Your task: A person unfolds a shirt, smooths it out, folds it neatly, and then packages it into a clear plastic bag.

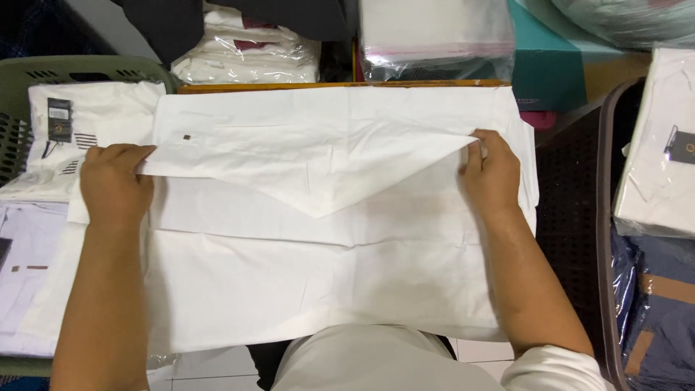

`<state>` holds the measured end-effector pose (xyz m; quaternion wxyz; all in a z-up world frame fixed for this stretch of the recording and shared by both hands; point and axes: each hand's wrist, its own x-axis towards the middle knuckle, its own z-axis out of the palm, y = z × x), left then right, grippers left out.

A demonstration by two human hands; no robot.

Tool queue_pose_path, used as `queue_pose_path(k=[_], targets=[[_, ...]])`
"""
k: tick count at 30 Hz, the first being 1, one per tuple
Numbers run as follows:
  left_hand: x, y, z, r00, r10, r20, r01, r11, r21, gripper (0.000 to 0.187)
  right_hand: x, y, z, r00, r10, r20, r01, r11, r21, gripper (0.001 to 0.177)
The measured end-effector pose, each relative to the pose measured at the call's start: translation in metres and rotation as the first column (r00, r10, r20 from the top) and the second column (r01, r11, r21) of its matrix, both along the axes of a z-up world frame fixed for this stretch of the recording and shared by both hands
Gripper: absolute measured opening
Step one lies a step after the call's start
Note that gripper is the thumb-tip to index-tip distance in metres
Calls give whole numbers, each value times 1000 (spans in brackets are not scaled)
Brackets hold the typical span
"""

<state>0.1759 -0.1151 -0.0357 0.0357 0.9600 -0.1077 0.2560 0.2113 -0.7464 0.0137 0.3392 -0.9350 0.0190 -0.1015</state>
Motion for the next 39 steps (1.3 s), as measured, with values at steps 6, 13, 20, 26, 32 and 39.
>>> queue_pose_path(k=[6, 13, 20, 26, 32, 39], targets=[[-11, 3, 10, 997, -1, 73, 2, 1000, -20, 72, -7, 1, -6, 973, 58, 225, -73, 995, 62, 20], [-32, 10, 13, 998, 46, -39, -49, 995, -81, 75, -27, -4, -4, 935, 141, 325, -147, 989, -5, 13], [-51, 19, 19, 985, 5, -171, -46, 970, -239, 64, -45, -6, -2, 953, 76, 294, -91, 995, 38, 18], [-63, 28, 14, 949, -49, -312, -25, 973, -230, 56, -58, -14, -7, 996, 6, 94, -8, 1000, 19, 19], [-55, 17, 34, 785, 178, -593, -263, 963, -60, 52, -62, -25, -4, 995, 88, -55, -90, 995, -42, 18], [-18, -50, 93, 200, 457, -867, -442, 832, 336, 95, -45, -29, 67, 823, 27, -567, -119, 985, -126, 50]])
